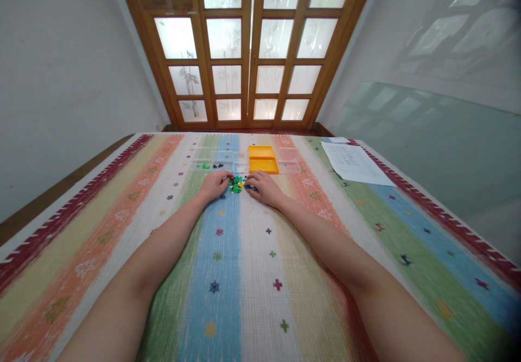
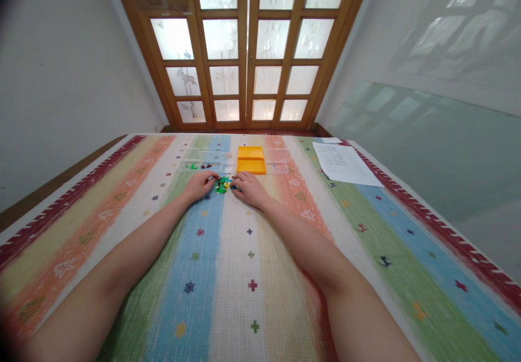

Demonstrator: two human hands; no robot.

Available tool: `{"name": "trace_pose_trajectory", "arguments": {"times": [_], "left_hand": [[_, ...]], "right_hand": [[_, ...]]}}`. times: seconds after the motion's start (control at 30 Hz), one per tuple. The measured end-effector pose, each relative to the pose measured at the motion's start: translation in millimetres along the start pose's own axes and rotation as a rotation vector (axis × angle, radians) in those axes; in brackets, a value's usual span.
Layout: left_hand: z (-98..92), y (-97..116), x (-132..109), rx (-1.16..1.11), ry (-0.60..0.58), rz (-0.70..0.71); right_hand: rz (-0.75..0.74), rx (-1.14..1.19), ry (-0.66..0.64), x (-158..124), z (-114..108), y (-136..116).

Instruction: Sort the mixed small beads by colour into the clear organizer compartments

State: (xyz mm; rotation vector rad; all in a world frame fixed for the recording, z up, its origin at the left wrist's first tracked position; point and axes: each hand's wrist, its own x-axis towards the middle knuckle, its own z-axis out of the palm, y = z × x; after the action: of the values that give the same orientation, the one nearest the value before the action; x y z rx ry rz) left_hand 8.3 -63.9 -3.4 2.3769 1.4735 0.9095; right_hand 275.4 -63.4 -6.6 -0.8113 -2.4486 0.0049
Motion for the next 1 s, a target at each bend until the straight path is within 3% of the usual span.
{"name": "trace_pose_trajectory", "arguments": {"times": [0.43,0.6,0.8,1.0], "left_hand": [[1.2,-2,0,-0.022,-0.005,0.035],[-3.8,4,-2,0.032,-0.039,0.078],[-8.1,12,-4,0.074,-0.067,0.128],[-7.5,11,-3,0.093,-0.088,0.162]], "right_hand": [[-0.016,0.012,0.011,0,-5,-1],[0.233,0.01,0.114,-1,-9,13],[0.609,-0.077,0.348,-14,-26,64],[0.748,-0.141,0.417,-28,-30,96]]}}
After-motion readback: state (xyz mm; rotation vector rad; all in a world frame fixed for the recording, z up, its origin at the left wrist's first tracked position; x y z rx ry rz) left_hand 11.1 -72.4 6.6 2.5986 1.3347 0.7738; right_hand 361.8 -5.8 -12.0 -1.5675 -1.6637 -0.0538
